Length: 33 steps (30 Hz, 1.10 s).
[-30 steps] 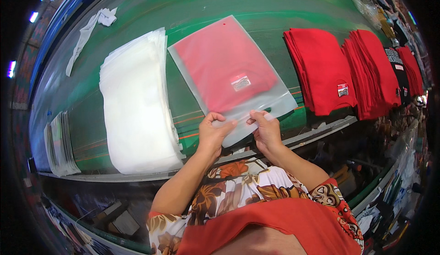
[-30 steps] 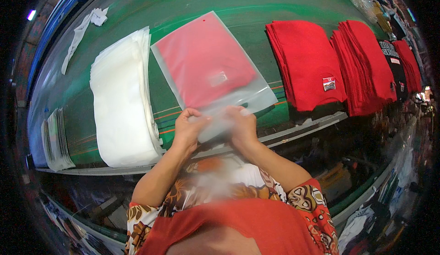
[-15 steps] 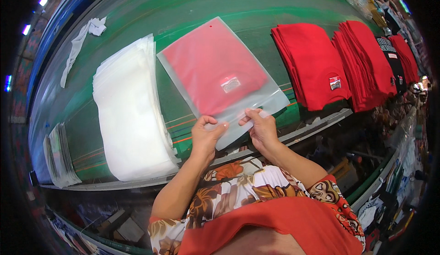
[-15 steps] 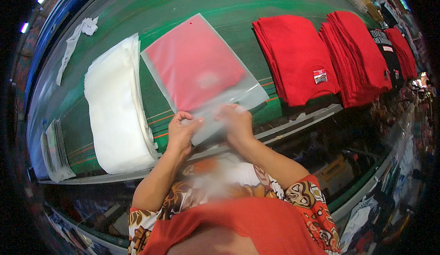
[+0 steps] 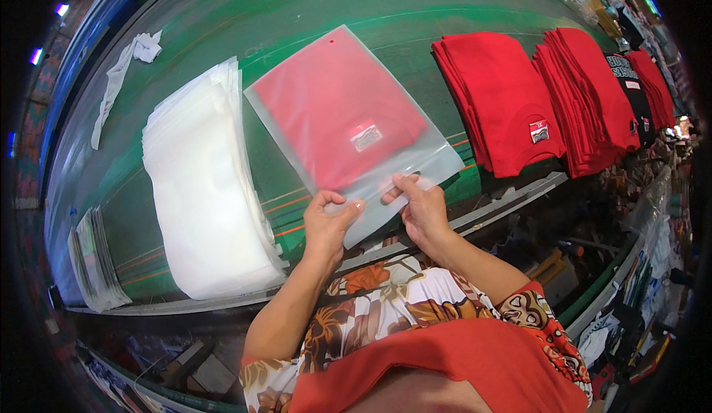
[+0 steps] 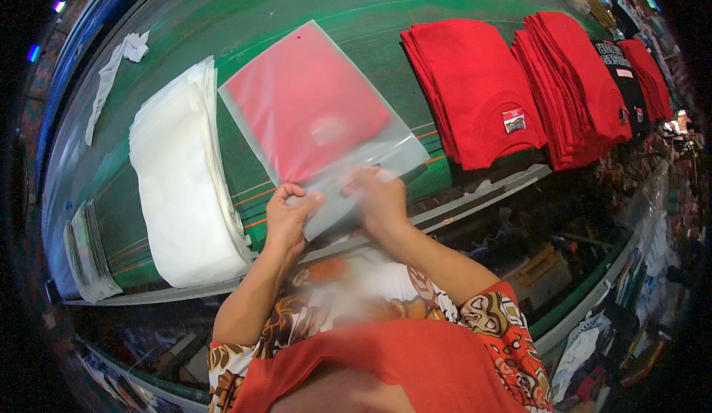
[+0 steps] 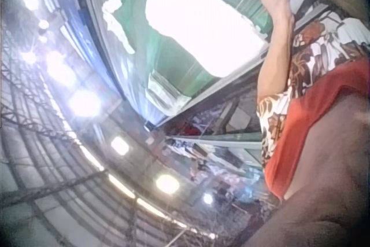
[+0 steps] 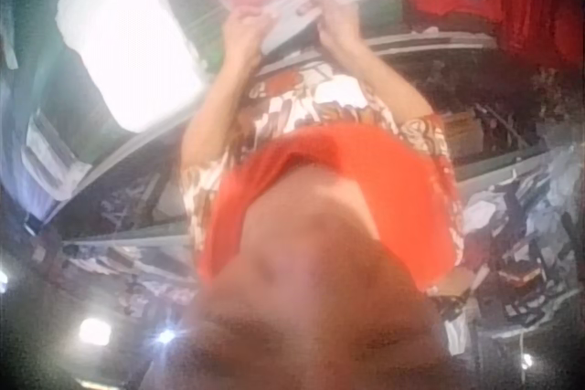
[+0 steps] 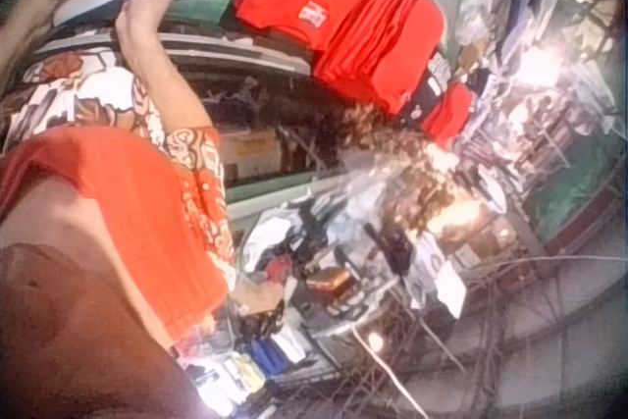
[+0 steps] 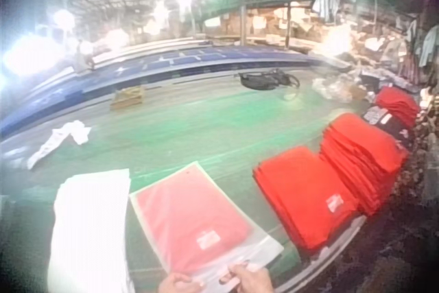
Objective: The person places folded red t-shirts into clear plastic bags on a green worktable. They open each bag, insert a shirt, and seal it before moving to the next item. The process is repeated for several shirts.
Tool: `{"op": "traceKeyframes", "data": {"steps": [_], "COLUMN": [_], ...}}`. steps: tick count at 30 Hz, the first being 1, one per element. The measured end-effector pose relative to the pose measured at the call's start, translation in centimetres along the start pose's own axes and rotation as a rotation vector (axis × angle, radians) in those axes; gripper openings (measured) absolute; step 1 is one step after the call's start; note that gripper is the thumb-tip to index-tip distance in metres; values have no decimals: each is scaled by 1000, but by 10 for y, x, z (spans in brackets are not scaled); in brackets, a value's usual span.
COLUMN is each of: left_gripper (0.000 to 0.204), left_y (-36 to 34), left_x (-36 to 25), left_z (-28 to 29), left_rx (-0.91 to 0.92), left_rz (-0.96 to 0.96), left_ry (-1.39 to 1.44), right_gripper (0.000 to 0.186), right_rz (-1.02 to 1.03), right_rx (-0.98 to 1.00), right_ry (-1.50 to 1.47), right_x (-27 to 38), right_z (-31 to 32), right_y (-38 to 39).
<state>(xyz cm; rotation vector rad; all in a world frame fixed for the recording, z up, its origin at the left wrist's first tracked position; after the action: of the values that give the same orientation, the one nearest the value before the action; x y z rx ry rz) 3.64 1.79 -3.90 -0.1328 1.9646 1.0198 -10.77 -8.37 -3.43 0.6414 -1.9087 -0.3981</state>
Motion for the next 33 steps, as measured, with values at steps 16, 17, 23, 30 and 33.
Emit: {"op": "traceKeyframes", "data": {"steps": [16,17,23,30,33], "left_gripper": [33,33,33,33,33], "left_y": [4,3,0,1,2], "left_x": [-3,-2,-1,-3,-4], "left_z": [0,0,1,3,3], "left_rx": [34,35,30,27,22], "left_rz": [0,3,-7,-5,-18], "left_ry": [30,26,13,14,-6], "right_gripper": [11,11,11,14,14], "right_rz": [36,35,35,43,46], "right_rx": [1,-5,-15,-31,-23], "right_ry": [4,6,-2,-18,-32], "right_x": [6,5,5,10,7], "right_z": [10,10,11,12,17], "right_y": [-12,-11,-9,-11,-16]}}
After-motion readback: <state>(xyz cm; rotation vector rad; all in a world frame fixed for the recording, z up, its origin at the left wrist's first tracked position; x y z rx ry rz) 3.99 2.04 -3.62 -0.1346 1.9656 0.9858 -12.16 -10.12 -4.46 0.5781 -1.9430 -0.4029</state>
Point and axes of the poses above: each hand's wrist, its own y-axis away from the middle knuckle, its own z-axis out of the back of the hand, x = y × z, the point moved 4 cm from there along -y, towards the middle knuckle, and after that the axes turned 4 degrees about z, right-handed, at the moved point
